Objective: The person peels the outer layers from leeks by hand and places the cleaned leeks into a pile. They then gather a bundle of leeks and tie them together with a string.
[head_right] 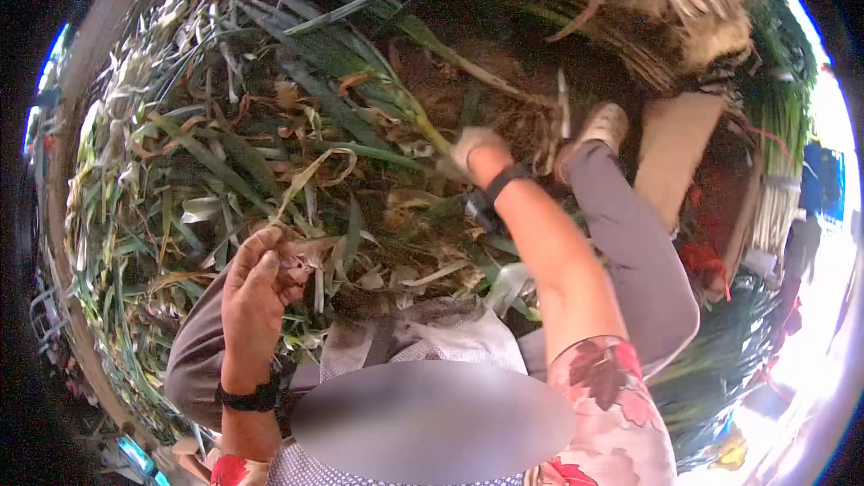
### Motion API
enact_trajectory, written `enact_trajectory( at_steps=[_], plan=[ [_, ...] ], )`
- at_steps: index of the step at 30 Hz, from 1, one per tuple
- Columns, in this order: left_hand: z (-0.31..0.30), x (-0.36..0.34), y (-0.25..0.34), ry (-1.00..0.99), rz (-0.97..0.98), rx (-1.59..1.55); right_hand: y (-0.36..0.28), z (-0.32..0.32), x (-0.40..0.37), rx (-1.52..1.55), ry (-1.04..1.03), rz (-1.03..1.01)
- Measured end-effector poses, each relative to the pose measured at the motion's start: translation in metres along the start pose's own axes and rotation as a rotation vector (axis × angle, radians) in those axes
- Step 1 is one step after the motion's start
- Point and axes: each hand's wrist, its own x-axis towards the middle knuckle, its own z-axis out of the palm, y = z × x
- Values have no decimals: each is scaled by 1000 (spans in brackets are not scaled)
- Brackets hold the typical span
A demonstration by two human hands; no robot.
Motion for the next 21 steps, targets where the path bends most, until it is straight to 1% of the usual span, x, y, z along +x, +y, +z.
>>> enact_trajectory(
  at_steps=[3, 4, 5, 6, 9, 12, 14, 15, 18, 19, 20, 21],
  plan=[
    [-9, 8, -4, 25, -73, -25, -23, 29, -31, 184, -69, 264],
    [-12, 9, -6, 23, -89, -31, -10, 61, -17, 105, 87, 217],
    [-14, 9, -7, 4, -99, -43, -5, 78, -12, 72, 134, 211],
    [-14, 10, -8, 17, -104, -36, -6, 79, -14, 40, 183, 206],
    [-11, 8, -8, 24, -102, -21, -8, 68, -20, 72, -107, 20],
    [-11, 9, -10, 10, -59, -48, -17, 50, -56, 857, -312, -147],
    [-9, 16, -12, 6, -15, -81, -37, -6, -125, 1367, -642, -226],
    [-7, 21, -14, 38, -21, -125, -40, -9, -135, 1416, -617, -292],
    [7, 45, -17, 126, -22, -211, -64, -46, -194, 1315, -518, -428],
    [9, 53, -19, 125, -37, -185, -65, -56, -217, 1244, -548, -492],
    [15, 58, -15, 109, -56, -199, -73, -61, -238, 1164, -463, -554],
    [20, 65, -14, 80, -61, -265, -73, -62, -254, 1078, -428, -558]
  ],
)
